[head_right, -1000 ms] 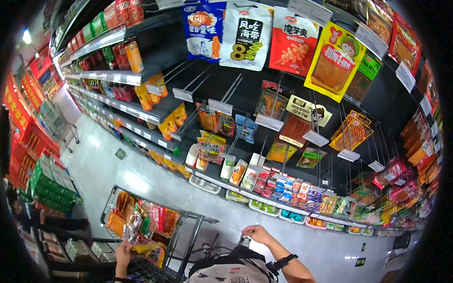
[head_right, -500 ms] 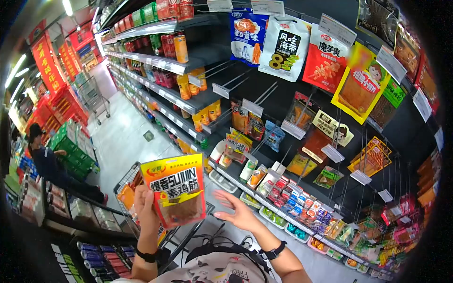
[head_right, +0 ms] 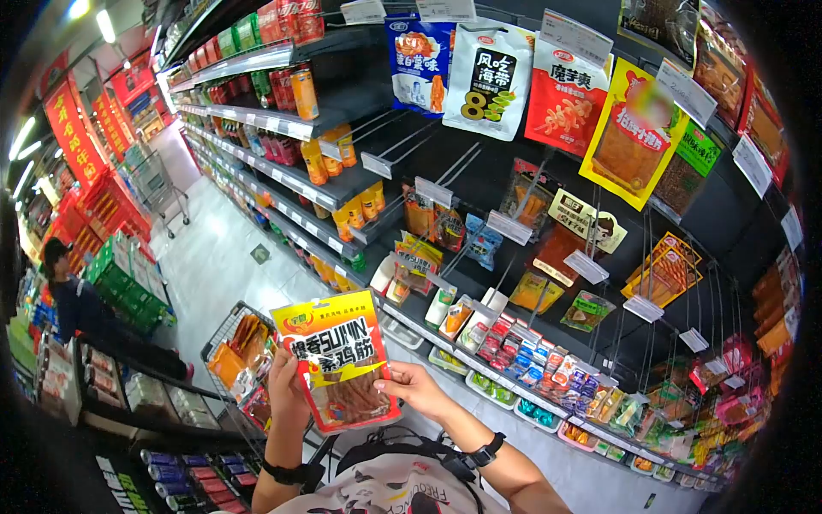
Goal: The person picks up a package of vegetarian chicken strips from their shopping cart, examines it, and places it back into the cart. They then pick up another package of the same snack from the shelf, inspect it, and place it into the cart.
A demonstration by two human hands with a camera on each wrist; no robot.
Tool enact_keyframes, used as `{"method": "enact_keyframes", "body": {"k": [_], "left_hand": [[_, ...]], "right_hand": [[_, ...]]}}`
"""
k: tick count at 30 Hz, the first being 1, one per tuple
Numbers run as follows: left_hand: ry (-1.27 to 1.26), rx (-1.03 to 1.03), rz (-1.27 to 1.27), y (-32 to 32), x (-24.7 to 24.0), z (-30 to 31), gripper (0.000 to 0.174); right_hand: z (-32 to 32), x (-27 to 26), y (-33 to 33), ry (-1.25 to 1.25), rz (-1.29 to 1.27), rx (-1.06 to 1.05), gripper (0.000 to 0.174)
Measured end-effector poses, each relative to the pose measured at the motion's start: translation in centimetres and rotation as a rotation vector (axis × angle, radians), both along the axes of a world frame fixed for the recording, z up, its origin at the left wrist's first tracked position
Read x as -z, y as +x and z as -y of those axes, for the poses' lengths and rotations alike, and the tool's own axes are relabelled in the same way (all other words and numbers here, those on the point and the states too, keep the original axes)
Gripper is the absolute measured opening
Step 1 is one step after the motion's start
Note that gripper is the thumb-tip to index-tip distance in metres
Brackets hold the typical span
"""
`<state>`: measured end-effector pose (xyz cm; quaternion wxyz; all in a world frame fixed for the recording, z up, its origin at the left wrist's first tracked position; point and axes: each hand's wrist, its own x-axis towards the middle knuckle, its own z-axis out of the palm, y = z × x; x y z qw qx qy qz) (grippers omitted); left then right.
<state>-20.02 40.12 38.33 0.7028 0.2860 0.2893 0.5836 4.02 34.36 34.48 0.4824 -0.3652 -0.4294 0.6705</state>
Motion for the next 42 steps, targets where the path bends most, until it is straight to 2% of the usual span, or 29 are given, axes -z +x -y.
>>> {"method": "enact_keyframes", "body": {"k": [2,5,9,12,15,16,19,20,23,25,28,32,33,35,36,39,40,42], "left_hand": [[0.005,0.050,0.006,0.3,-0.1,-0.2,0.028],[-0.022,0.049,-0.005,1.2,-0.2,-0.4,0.031],[0.018,0.090,-0.211,1.4,0.7,-1.0,0.027],[0.107,0.179,-0.406,1.0,0.6,-1.5,0.022],[0.204,0.226,-0.519,0.7,0.8,-3.2,0.021],[0.262,0.248,-0.683,0.2,0.5,-4.0,0.022],[0.253,0.257,-0.637,0.4,0.9,-7.0,0.023],[0.237,0.321,-0.632,0.2,2.2,-8.5,0.024],[0.283,0.348,-0.501,1.8,4.9,-11.4,0.024],[0.238,0.389,-0.489,3.1,8.1,-14.3,0.026],[0.147,0.457,-0.491,5.8,12.2,-17.3,0.028],[0.061,0.378,-0.628,9.6,18.3,-21.8,0.031],[-0.024,0.361,-0.599,10.2,20.3,-22.9,0.032],[-0.197,0.346,-0.552,12.1,20.8,-23.7,0.034],[-0.226,0.325,-0.571,12.9,22.7,-24.8,0.038],[-0.335,0.268,-0.528,15.8,27.3,-27.3,0.039],[-0.330,0.266,-0.553,16.6,28.3,-28.0,0.039],[-0.324,0.262,-0.610,18.0,29.4,-29.9,0.040]], "right_hand": [[0.0,0.2,0.3,-0.005,0.003,0.012,0.031],[-0.1,0.0,0.7,-0.005,0.024,0.003,0.029],[-0.1,-0.1,0.8,-0.004,0.089,0.013,0.026],[-0.5,1.8,0.6,0.027,0.158,0.122,0.025],[-1.6,1.6,0.1,0.121,0.169,0.259,0.026],[-1.9,0.4,-0.2,0.136,0.163,0.321,0.024],[-3.7,2.1,0.3,0.150,0.381,0.401,0.020],[-4.6,2.1,0.0,0.166,0.367,0.452,0.018],[-7.0,2.3,-0.9,0.138,0.275,0.572,0.018],[-8.6,7.9,1.2,0.020,0.329,0.545,0.020],[-11.6,10.1,1.8,-0.062,0.207,0.615,0.029],[-16.4,16.8,4.2,-0.202,0.163,0.634,0.029],[-17.7,17.7,5.0,-0.219,0.174,0.613,0.029],[-19.3,18.9,5.8,-0.267,0.184,0.593,0.028],[-20.2,21.5,6.4,-0.286,0.141,0.599,0.029],[-22.7,23.5,8.3,-0.401,0.186,0.611,0.031],[-23.6,25.1,8.6,-0.393,0.113,0.660,0.032],[-24.8,25.6,9.9,-0.413,0.183,0.661,0.033]]}}
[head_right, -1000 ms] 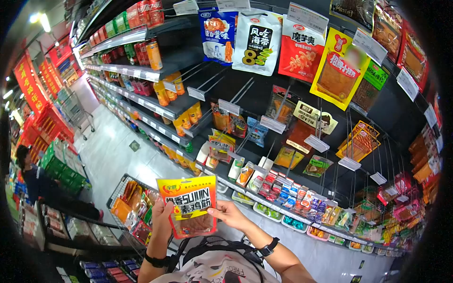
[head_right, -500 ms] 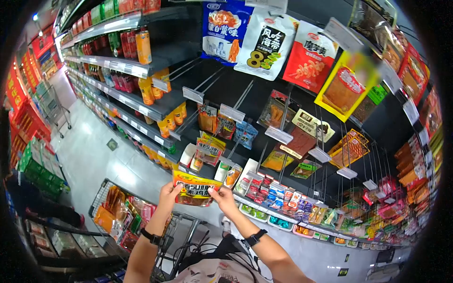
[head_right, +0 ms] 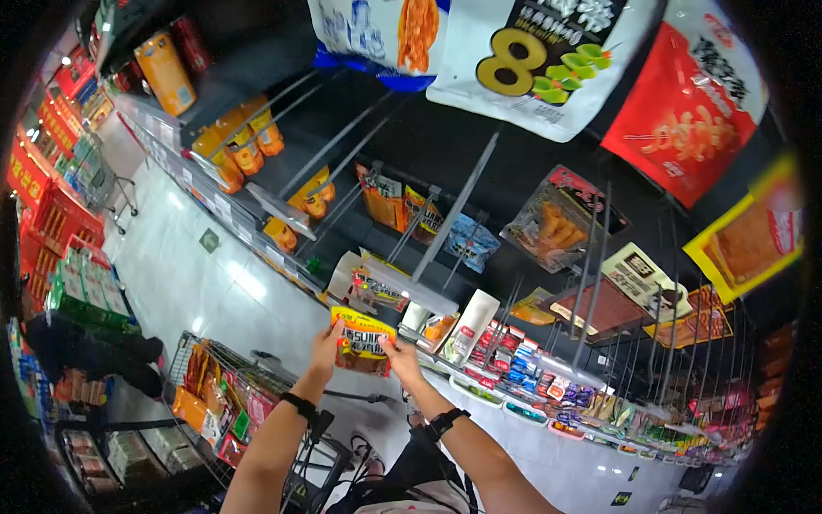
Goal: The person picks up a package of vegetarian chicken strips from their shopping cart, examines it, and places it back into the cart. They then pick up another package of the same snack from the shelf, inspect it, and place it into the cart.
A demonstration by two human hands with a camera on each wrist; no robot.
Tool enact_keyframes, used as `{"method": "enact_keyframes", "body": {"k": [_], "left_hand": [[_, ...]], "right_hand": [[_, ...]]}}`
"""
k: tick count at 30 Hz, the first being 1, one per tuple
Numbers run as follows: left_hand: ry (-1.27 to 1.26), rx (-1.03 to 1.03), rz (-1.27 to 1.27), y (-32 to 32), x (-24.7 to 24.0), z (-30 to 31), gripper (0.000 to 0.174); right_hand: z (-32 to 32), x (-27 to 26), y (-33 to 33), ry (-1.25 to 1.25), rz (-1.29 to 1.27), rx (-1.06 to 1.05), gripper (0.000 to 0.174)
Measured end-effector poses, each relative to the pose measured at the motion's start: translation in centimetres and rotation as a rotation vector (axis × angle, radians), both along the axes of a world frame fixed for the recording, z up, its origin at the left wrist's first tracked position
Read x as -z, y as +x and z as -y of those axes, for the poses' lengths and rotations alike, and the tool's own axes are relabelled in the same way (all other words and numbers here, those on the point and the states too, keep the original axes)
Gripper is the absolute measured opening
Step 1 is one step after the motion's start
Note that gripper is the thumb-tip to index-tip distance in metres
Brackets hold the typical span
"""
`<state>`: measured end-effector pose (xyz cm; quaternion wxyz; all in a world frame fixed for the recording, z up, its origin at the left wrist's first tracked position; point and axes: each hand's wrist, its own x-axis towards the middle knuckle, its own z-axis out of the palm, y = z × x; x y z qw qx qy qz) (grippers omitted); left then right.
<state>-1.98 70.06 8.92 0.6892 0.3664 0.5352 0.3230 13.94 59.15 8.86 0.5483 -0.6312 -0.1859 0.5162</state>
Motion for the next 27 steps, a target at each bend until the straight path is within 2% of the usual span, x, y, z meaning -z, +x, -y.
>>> {"method": "enact_keyframes", "body": {"k": [6,10,12,15,16,18,20,22,25,27], "left_hand": [[0.088,-0.008,0.001,3.2,0.3,-3.2,0.040],[0.100,0.047,-0.119,2.6,-0.4,-3.9,0.037],[0.127,0.086,-0.187,2.6,-0.1,-4.2,0.036],[0.085,0.082,-0.126,3.0,-1.4,-3.6,0.034],[0.055,0.116,-0.161,2.8,-1.0,-3.8,0.033],[-0.007,0.185,-0.231,2.3,0.5,-4.2,0.032],[0.076,0.136,-0.150,2.7,0.5,-4.1,0.030],[0.136,0.083,-0.071,3.1,1.1,-4.4,0.029],[0.168,0.052,0.037,3.5,2.3,-5.1,0.027],[0.174,0.082,0.098,3.3,1.8,-5.4,0.025]], "right_hand": [[-2.4,1.3,2.2,-0.163,0.075,-0.018,0.044],[-3.0,6.7,2.4,-0.082,0.114,-0.072,0.052],[-2.8,11.1,2.5,-0.075,0.142,-0.071,0.056],[-1.9,15.6,3.1,0.026,0.101,-0.166,0.062],[-2.0,14.3,3.1,-0.001,0.011,-0.127,0.063],[-2.0,7.7,3.2,-0.055,-0.170,-0.049,0.065],[-2.5,2.0,3.6,-0.216,-0.147,-0.088,0.064],[-3.5,-0.3,3.9,-0.278,-0.096,-0.129,0.060],[-3.7,0.1,4.1,-0.193,0.047,-0.162,0.048],[-4.1,3.9,4.1,-0.080,0.173,-0.159,0.040]]}}
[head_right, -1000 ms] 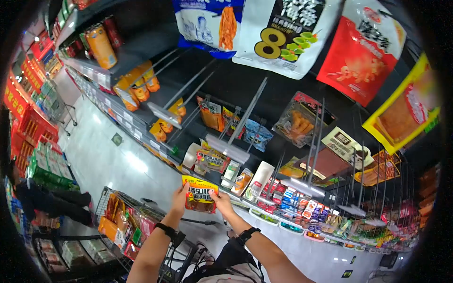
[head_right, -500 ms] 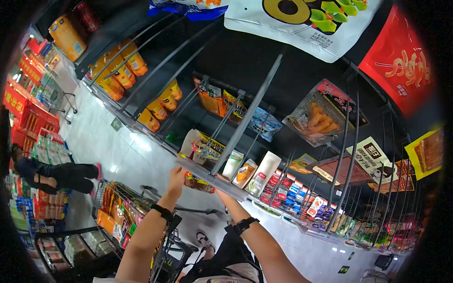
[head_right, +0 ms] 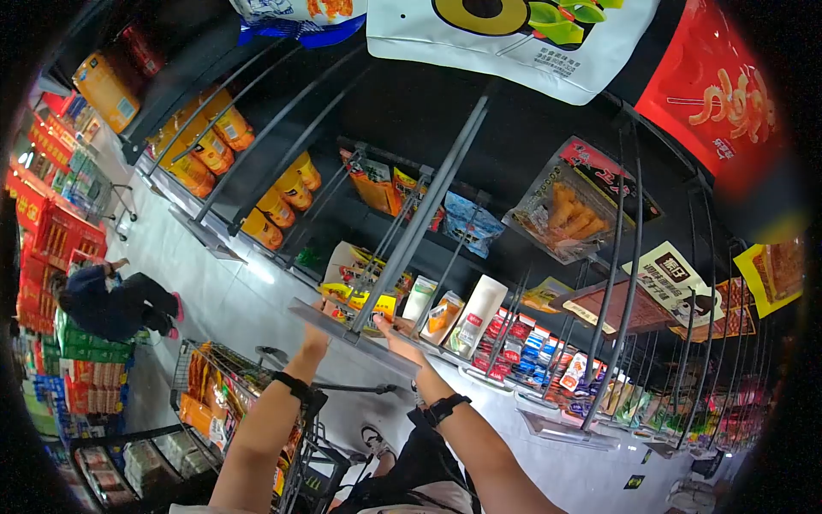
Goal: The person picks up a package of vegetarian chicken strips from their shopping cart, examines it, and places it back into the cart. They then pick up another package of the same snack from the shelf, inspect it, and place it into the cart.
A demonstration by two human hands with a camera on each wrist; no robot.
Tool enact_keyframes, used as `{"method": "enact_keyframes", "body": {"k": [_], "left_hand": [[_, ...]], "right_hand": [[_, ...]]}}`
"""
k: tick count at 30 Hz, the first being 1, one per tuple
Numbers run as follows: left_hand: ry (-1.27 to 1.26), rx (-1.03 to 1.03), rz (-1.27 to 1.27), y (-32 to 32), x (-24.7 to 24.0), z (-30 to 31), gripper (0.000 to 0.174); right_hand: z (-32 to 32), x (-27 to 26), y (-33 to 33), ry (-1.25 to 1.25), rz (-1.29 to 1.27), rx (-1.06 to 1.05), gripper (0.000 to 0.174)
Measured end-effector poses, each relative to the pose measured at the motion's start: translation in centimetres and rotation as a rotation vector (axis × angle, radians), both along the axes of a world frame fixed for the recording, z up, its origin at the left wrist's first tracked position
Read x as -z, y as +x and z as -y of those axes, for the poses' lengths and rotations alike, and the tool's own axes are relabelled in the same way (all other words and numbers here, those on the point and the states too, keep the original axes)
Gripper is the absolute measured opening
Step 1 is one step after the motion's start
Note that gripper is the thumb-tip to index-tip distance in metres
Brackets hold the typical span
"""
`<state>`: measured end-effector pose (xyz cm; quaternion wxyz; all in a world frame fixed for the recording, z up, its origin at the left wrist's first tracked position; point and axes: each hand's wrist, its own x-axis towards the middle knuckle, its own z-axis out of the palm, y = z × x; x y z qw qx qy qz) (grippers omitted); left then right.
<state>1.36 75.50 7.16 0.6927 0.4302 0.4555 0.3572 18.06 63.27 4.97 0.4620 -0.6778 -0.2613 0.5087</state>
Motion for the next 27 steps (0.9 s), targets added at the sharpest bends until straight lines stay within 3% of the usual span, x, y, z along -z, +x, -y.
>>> {"method": "enact_keyframes", "body": {"k": [1,3,8,11,13,18,21,24,25,27], "left_hand": [[0.020,0.022,-0.035,-0.2,0.0,-0.1,0.025],[0.060,0.067,-0.107,-0.8,0.0,-0.1,0.023],[0.096,0.072,-0.044,-0.6,-0.2,0.4,0.022],[0.086,0.081,-0.145,-0.8,-0.3,-0.6,0.024],[0.098,0.088,-0.184,-0.5,-0.3,-1.4,0.026],[0.180,0.111,-0.170,1.3,0.8,-2.3,0.031],[0.075,0.098,-0.123,1.9,1.4,-2.6,0.030],[0.073,0.034,-0.113,3.1,0.8,-2.6,0.030],[0.068,0.055,-0.093,3.3,0.9,-3.1,0.030],[0.065,0.094,-0.049,4.1,1.1,-4.3,0.029]], "right_hand": [[-0.1,3.1,-0.2,0.016,0.121,0.043,0.059],[0.4,4.6,-0.1,-0.018,0.157,-0.023,0.062],[1.6,1.1,-0.3,0.097,0.478,-0.042,0.053],[0.6,-0.4,-0.3,0.258,0.202,0.085,0.042],[-0.2,0.4,-0.1,0.204,-0.036,0.122,0.035],[-1.5,2.0,0.8,0.251,0.024,0.149,0.030],[-2.2,0.8,0.7,0.383,0.023,0.256,0.029],[-2.6,2.6,1.5,0.204,-0.054,0.231,0.028],[-3.3,2.7,1.3,0.331,-0.114,0.306,0.029],[-3.7,2.6,2.0,0.310,-0.088,0.341,0.030]]}}
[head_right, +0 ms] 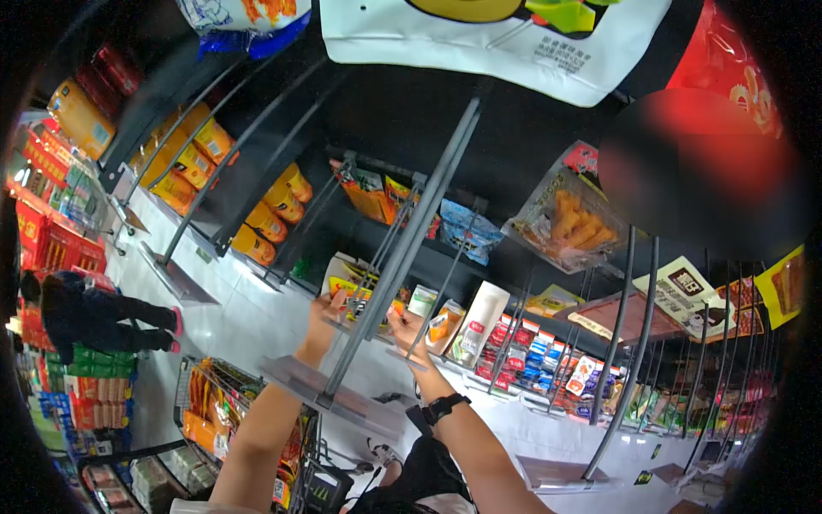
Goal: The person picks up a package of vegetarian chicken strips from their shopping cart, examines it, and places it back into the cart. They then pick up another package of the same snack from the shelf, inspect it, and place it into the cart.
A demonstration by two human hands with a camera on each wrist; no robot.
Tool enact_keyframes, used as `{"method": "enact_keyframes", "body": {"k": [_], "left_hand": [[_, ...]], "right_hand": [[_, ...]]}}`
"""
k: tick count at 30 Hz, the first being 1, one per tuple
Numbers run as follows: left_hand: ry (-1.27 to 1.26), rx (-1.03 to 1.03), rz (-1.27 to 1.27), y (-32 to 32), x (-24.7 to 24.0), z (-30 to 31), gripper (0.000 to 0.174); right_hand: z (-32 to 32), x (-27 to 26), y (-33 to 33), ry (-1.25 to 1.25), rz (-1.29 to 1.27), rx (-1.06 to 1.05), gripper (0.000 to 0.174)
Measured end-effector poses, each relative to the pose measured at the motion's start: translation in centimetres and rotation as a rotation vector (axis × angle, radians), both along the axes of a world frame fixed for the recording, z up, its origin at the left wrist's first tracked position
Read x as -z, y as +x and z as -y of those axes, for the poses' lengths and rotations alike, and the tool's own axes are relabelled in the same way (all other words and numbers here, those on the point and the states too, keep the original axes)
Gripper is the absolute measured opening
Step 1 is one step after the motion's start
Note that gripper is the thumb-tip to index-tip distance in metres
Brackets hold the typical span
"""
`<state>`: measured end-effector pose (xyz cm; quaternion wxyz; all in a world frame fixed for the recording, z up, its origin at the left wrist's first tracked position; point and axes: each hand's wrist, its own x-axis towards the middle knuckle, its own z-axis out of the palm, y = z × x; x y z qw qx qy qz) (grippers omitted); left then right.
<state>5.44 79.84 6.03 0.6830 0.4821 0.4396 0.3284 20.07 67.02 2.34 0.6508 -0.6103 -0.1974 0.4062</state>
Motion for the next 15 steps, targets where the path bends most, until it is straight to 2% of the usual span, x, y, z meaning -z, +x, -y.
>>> {"method": "enact_keyframes", "body": {"k": [2,3,4,5,6,7,9,11,12,15], "left_hand": [[0.057,0.031,-0.149,0.6,0.7,-1.7,0.030],[0.091,0.049,-0.215,1.5,1.1,-2.7,0.030],[0.213,0.090,-0.132,1.9,3.0,-3.9,0.032],[0.161,0.136,-0.164,2.5,2.5,-4.6,0.035],[0.108,0.147,-0.144,3.5,0.0,-4.4,0.036],[0.057,0.158,-0.127,4.2,-2.3,-4.3,0.036],[0.192,0.209,-0.109,5.1,-1.4,-5.8,0.037],[0.173,0.197,-0.058,6.4,-4.4,-6.0,0.038],[0.033,0.181,-0.016,7.1,-5.9,-6.0,0.039],[0.160,0.208,-0.146,7.7,1.4,-11.0,0.041]], "right_hand": [[-1.2,0.2,0.9,-0.002,-0.018,0.045,0.034],[-1.0,0.2,1.6,-0.078,0.068,0.026,0.037],[-0.9,-2.1,2.5,-0.147,0.162,0.001,0.039],[-1.1,-3.6,3.2,-0.216,0.253,-0.020,0.042],[-1.3,-3.7,3.6,-0.243,0.257,-0.028,0.047],[-1.6,-7.9,3.4,-0.244,0.271,0.019,0.045],[-3.0,-4.3,4.1,-0.062,0.209,0.089,0.043],[-4.1,-2.9,5.1,0.081,0.221,0.116,0.041],[-4.5,-2.8,5.6,0.088,0.147,0.191,0.035],[-6.0,-0.9,6.9,0.180,0.090,0.383,0.038]]}}
